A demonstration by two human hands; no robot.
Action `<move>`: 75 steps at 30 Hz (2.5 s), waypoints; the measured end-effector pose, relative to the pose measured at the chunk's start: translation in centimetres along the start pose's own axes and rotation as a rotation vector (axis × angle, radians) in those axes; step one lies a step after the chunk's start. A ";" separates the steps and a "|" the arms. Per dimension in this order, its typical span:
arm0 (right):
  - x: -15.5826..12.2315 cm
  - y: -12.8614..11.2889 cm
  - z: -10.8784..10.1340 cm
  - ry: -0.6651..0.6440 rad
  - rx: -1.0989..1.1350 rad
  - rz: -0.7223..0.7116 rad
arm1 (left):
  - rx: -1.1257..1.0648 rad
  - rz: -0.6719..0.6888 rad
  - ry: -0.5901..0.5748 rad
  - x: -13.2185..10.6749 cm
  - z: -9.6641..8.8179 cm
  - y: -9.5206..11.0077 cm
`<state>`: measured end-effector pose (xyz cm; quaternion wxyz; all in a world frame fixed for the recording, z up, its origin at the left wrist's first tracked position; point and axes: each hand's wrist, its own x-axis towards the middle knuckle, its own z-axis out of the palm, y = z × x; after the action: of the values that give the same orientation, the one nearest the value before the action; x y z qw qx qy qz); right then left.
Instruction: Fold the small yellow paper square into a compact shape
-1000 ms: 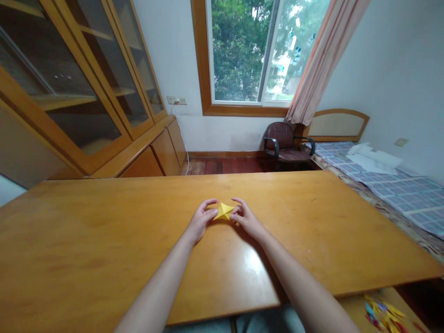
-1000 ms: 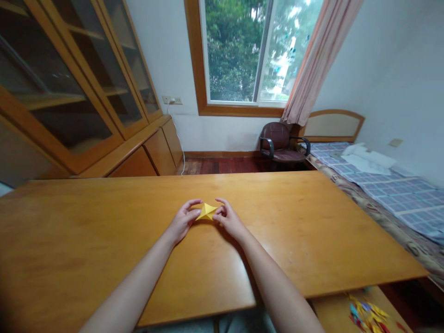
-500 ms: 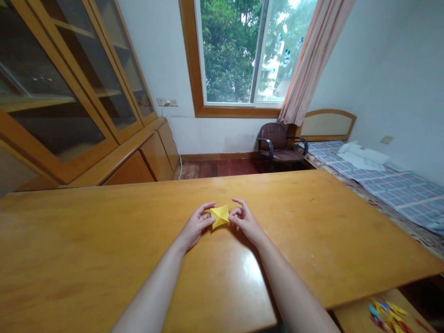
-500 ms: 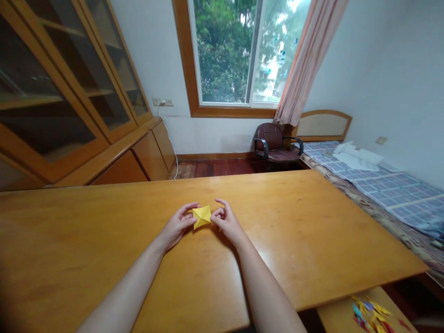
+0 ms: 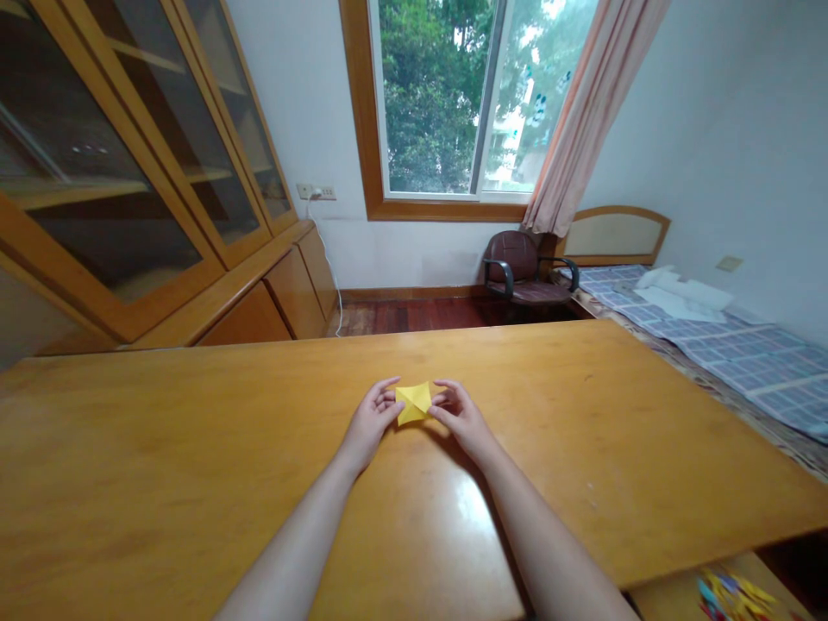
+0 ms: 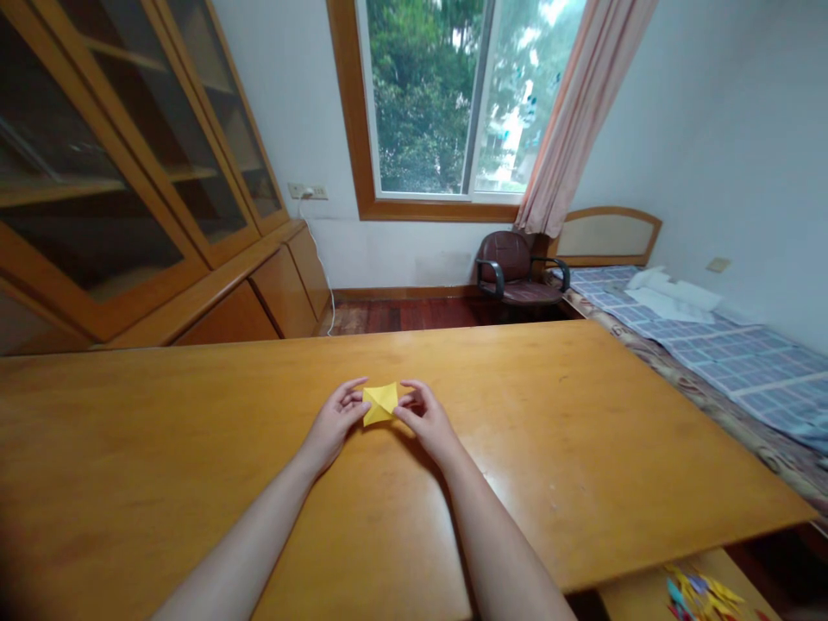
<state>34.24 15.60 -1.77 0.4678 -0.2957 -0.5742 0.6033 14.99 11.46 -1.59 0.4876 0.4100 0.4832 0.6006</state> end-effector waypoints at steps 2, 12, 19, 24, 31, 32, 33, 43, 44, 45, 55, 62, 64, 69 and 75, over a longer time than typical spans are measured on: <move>0.0 0.3 -0.1 -0.017 -0.028 0.017 | 0.020 -0.001 -0.008 -0.1 0.0 0.0; -0.1 0.5 0.2 0.013 -0.046 0.058 | 0.079 0.031 0.007 -0.6 -0.1 0.5; -0.2 0.4 0.3 0.009 -0.047 0.050 | 0.111 0.061 0.028 -0.8 0.0 0.5; 0.0 0.8 0.2 0.022 -0.049 0.066 | 0.126 0.081 0.041 -0.5 0.0 0.4; 0.1 0.3 0.3 0.058 -0.065 0.050 | 0.154 0.089 0.070 0.0 0.4 0.4; 0.1 0.2 0.3 0.067 -0.069 0.060 | 0.156 0.091 0.074 0.1 0.4 0.4; 0.1 0.1 0.3 0.077 -0.075 0.069 | 0.155 0.093 0.073 0.1 0.5 0.4; 0.2 1.0 -0.1 0.108 -0.066 0.080 | 0.283 0.160 -0.042 0.2 -0.1 0.2; 0.2 1.0 -0.2 0.102 -0.079 0.077 | 0.294 0.184 -0.052 0.1 -0.2 0.3; 0.2 1.0 -0.2 0.095 -0.100 0.068 | 0.301 0.200 -0.062 0.1 -0.2 0.3; 0.0 0.0 -0.5 0.093 -0.247 -0.122 | 0.324 0.276 -0.044 -0.5 -0.3 1.0; -0.2 0.4 -0.6 0.008 -0.311 -0.055 | 0.381 0.362 -0.061 -0.7 -0.6 0.6; -0.2 0.3 -0.6 -0.003 -0.278 -0.039 | 0.379 0.380 -0.069 -0.8 -0.5 0.6; -0.3 0.1 -0.5 0.003 -0.275 -0.046 | 0.425 0.395 -0.047 -1.0 -0.3 0.8; -0.2 0.1 -0.4 -0.020 -0.294 -0.086 | 0.529 0.516 -0.019 -0.9 -0.2 0.9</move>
<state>34.68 15.57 -1.99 0.4392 -0.3302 -0.6730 0.4951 14.78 10.44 -0.74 0.2018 0.6357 0.4979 0.5543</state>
